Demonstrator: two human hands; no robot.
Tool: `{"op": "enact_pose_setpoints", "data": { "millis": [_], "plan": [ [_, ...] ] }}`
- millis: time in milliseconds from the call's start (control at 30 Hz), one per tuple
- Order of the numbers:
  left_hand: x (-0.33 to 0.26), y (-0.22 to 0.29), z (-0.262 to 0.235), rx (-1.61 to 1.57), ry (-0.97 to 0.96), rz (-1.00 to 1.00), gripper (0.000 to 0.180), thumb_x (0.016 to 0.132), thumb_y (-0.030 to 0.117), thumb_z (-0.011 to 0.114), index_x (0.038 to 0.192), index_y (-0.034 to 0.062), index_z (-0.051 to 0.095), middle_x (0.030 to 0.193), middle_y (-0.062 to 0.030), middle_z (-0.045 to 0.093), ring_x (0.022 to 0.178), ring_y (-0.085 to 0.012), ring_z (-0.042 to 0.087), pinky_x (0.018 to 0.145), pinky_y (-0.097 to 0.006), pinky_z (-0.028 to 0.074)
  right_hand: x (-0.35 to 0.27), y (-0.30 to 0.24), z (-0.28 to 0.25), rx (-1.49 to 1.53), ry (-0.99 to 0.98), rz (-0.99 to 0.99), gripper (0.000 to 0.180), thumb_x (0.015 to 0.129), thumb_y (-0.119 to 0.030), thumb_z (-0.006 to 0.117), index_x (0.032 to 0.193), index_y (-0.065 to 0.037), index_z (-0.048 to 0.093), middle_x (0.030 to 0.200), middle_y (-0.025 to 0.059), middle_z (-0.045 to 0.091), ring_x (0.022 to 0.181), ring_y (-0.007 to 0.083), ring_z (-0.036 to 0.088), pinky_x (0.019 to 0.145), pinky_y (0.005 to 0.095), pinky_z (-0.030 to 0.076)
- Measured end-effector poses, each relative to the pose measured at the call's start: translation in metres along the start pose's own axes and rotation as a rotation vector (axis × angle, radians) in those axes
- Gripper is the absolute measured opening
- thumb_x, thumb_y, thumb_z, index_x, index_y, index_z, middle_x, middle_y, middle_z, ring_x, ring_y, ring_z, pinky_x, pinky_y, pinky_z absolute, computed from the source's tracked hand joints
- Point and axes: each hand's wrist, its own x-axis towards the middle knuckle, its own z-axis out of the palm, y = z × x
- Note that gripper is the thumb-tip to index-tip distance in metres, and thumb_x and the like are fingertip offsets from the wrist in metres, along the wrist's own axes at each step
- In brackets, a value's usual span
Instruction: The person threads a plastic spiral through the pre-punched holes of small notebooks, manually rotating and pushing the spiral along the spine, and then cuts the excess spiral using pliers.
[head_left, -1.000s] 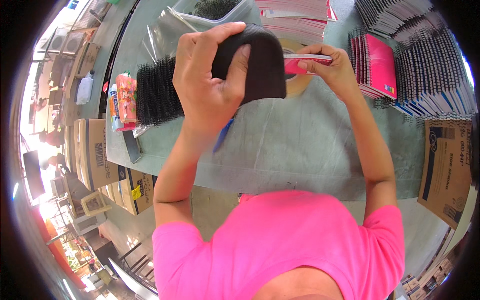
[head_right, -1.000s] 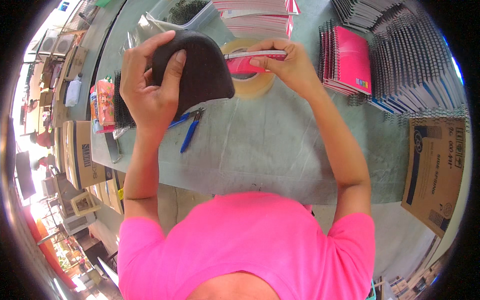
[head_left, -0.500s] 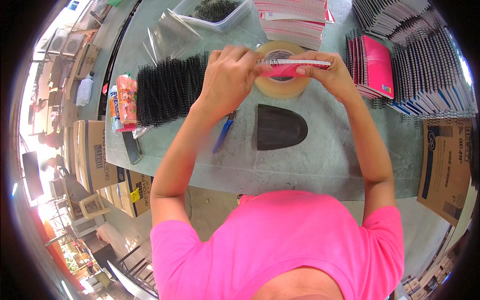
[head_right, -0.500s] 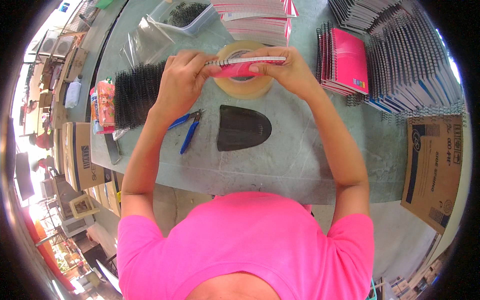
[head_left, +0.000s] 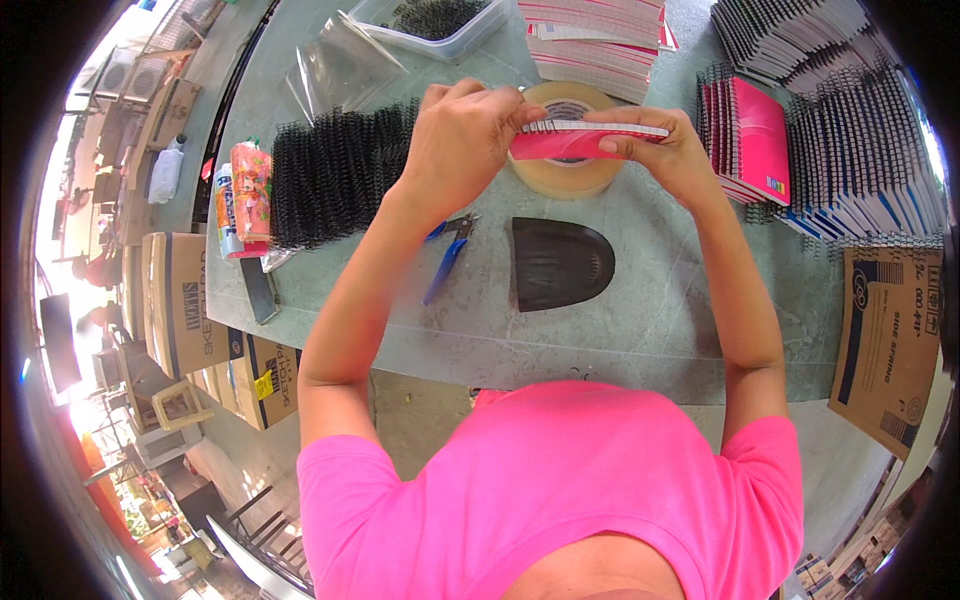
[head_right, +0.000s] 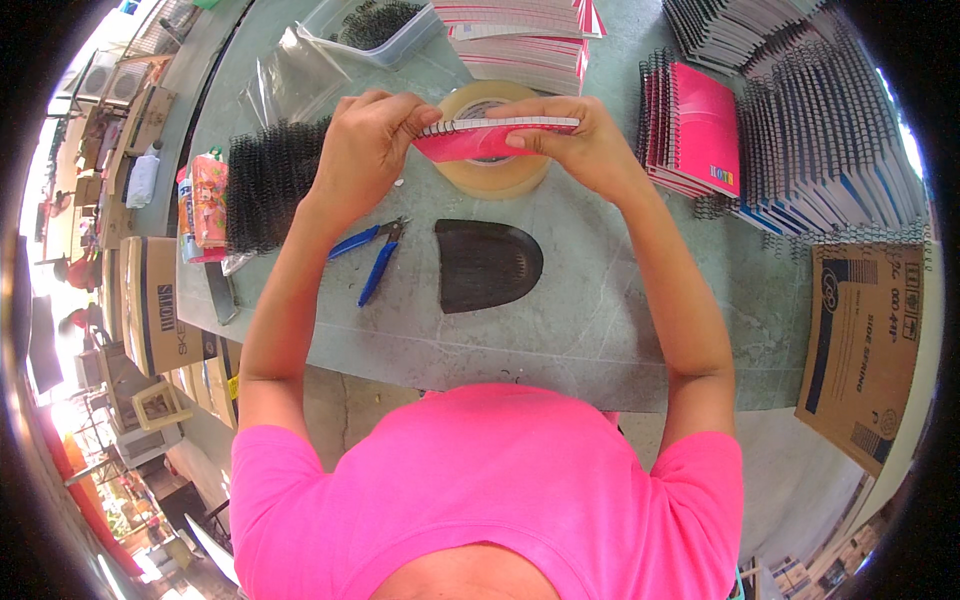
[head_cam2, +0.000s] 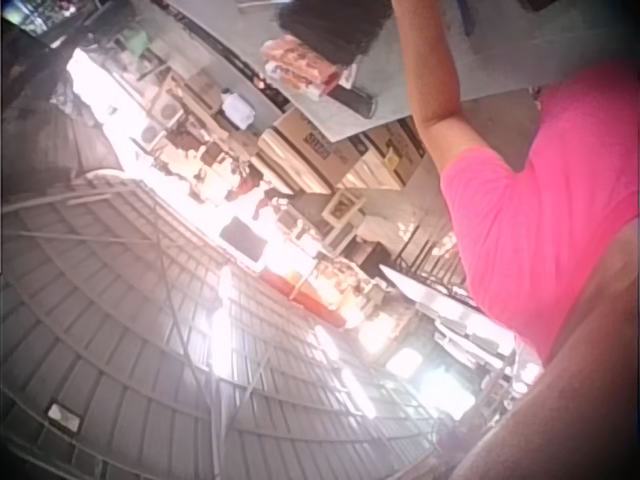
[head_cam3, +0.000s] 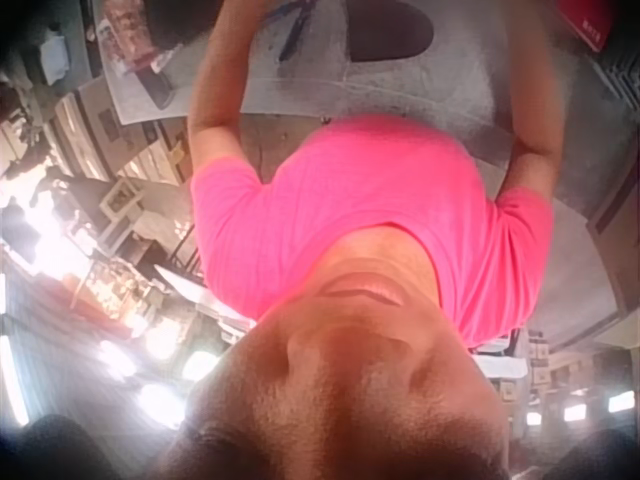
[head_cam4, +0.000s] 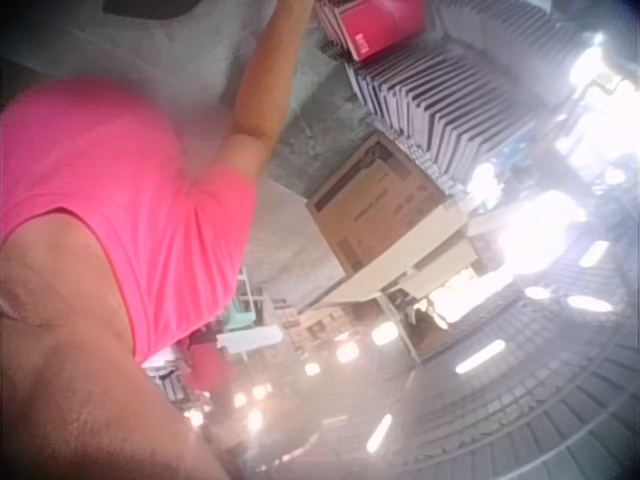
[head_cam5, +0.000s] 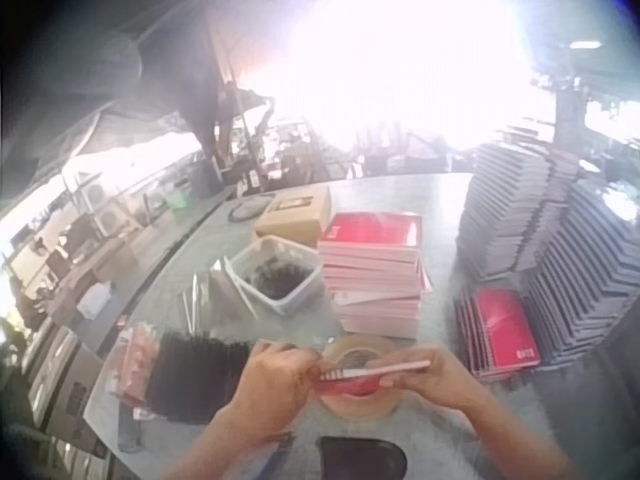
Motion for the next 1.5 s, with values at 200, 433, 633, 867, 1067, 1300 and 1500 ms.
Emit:
{"op": "enact_pose_setpoints", "data": {
  "millis": [200, 433, 633, 867, 1067, 1300, 1500],
  "plan": [
    [0.001, 0.002, 0.005, 0.016, 0.019, 0.015, 0.017, 0.079, 0.017, 0.064, 0.093, 0.0082, 0.063, 0.083, -0.0037, 0.063, 0.079, -0.0236, 0.057, 0.078, -0.036, 0.039, 0.000, 0.002, -0.001, 0.023, 0.000, -0.029, 0.027, 0.078, -0.005, 0.067, 0.105, -0.001, 0.067, 0.099, 0.0051, 0.067, 0.091, 0.0108, 0.058, 0.084, 0.0248, 0.046],
    [0.002, 0.006, 0.005, -0.042, 0.026, -0.011, 0.013, 0.074, 0.015, 0.066, 0.085, 0.0069, 0.065, 0.087, -0.0063, 0.062, 0.087, -0.0251, 0.056, 0.077, -0.037, 0.041, -0.001, 0.001, 0.000, -0.011, 0.003, -0.037, 0.025, 0.080, -0.004, 0.065, 0.105, -0.001, 0.066, 0.100, 0.0056, 0.066, 0.093, 0.0116, 0.058, 0.085, 0.0252, 0.046],
    [-0.016, 0.036, 0.016, 0.019, 0.015, 0.172, 0.021, 0.072, 0.020, 0.068, 0.089, 0.0074, 0.064, 0.094, -0.0099, 0.061, 0.096, -0.0285, 0.054, 0.080, -0.038, 0.042, 0.001, 0.002, 0.001, 0.038, -0.006, -0.019, 0.023, 0.080, -0.007, 0.065, 0.102, 0.000, 0.066, 0.100, 0.0063, 0.066, 0.093, 0.0123, 0.059, 0.085, 0.0262, 0.046],
    [-0.058, 0.077, 0.046, -0.072, -0.494, -0.051, 0.042, 0.075, 0.022, 0.067, 0.114, 0.0125, 0.055, 0.094, -0.0098, 0.061, 0.090, -0.0274, 0.056, 0.081, -0.038, 0.044, -0.001, 0.006, 0.005, 0.067, 0.039, -0.011, 0.024, 0.082, -0.016, 0.067, 0.101, -0.001, 0.068, 0.096, 0.0058, 0.067, 0.089, 0.0100, 0.059, 0.082, 0.0242, 0.047],
    [-0.016, 0.012, -0.023, 0.080, 0.492, -0.080, 0.034, 0.073, 0.009, 0.070, 0.105, 0.0162, 0.063, 0.083, -0.0104, 0.053, 0.068, -0.0266, 0.054, 0.057, -0.035, 0.047, 0.000, 0.006, 0.010, -0.016, 0.127, -0.024, 0.022, 0.084, -0.019, 0.067, 0.097, -0.002, 0.069, 0.088, 0.0031, 0.068, 0.081, 0.0073, 0.059, 0.074, 0.0218, 0.047],
    [-0.010, 0.027, -0.028, 0.053, 0.510, -0.133, 0.022, 0.071, 0.004, 0.070, 0.093, 0.0073, 0.065, 0.089, -0.0080, 0.061, 0.079, -0.0231, 0.057, 0.069, -0.029, 0.045, 0.000, 0.010, 0.014, 0.013, 0.229, -0.079, 0.020, 0.083, -0.019, 0.068, 0.094, -0.002, 0.070, 0.084, 0.0017, 0.067, 0.075, 0.0051, 0.057, 0.068, 0.0194, 0.046],
    [-0.019, 0.027, -0.007, -0.069, 0.242, -0.172, 0.023, 0.071, 0.006, 0.069, 0.094, 0.0096, 0.065, 0.089, -0.0099, 0.058, 0.078, -0.0251, 0.060, 0.070, -0.034, 0.050, -0.003, 0.013, 0.016, 0.008, 0.293, -0.058, 0.017, 0.083, -0.016, 0.067, 0.092, -0.002, 0.071, 0.082, 0.0010, 0.067, 0.074, 0.0048, 0.057, 0.067, 0.0187, 0.045]
  ]
}}
